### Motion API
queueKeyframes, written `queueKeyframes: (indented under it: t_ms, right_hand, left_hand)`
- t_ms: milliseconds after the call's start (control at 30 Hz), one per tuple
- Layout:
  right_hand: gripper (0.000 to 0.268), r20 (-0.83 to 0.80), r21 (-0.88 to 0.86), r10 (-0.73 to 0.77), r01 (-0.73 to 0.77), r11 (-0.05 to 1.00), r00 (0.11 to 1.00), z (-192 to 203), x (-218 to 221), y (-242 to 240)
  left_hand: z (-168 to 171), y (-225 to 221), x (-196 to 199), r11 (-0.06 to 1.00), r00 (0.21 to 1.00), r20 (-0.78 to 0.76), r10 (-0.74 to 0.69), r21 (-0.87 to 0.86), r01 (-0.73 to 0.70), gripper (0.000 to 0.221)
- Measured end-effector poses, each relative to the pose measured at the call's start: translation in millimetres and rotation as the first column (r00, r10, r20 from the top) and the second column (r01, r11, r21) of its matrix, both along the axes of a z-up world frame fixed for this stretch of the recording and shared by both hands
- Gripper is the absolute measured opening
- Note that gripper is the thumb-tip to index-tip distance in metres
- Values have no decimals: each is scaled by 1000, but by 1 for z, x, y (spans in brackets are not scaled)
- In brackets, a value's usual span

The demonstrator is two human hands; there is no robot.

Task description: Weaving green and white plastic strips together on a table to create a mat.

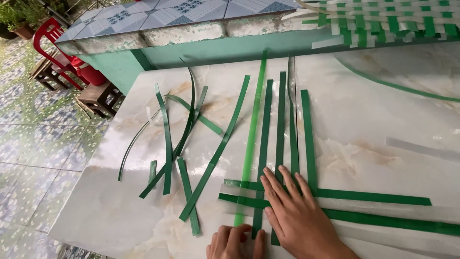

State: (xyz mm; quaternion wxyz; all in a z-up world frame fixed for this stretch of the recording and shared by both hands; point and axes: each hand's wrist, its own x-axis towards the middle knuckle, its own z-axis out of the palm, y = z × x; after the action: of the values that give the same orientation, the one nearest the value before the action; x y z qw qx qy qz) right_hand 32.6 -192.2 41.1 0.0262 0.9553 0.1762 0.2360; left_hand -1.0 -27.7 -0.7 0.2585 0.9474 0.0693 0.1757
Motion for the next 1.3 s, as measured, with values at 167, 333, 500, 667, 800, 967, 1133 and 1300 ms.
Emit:
queueKeyframes:
  t_ms: [167, 333, 500, 667, 800, 967, 1133, 1300]
  right_hand:
    - [62, -1, 15, -5, 5, 1000, 1000, 1, 0, 2]
    - [60, -27, 28, -2, 3, 1000, 1000, 1, -1, 2]
    - [60, -9, 38, -13, 14, 999, 1000, 5, -2, 3]
    - [61, 21, -1, -28, 28, 1000, 999, 3, -2, 3]
    - [61, 14, 3, -23, 23, 1000, 1000, 5, -3, 3]
    - [61, 15, -16, -25, 25, 1000, 1000, 3, -2, 2]
    - [61, -4, -4, -23, 23, 1000, 1000, 3, -3, 3]
    - [60, 18, -19, -20, 20, 1000, 1000, 2, -3, 2]
  left_hand:
    - [-4, -9, 3, 997, 996, -53, 75, -7, -75, 18]
    - [5, -10, 3, 984, 952, -263, 159, -37, -175, 18]
    - [21, -8, 4, 980, 902, -401, 164, -41, -196, 27]
    - [44, -2, 16, 982, 786, -590, 186, 142, -125, 47]
    - [8, 17, 5, 942, 944, -113, 311, 167, -291, 114]
    - [5, 29, 4, 935, 947, -135, 292, 249, -253, 155]
    - [-7, 31, 3, 903, 951, -132, 280, 373, -214, 162]
    - [-7, 29, 2, 848, 957, -50, 284, 479, -227, 162]
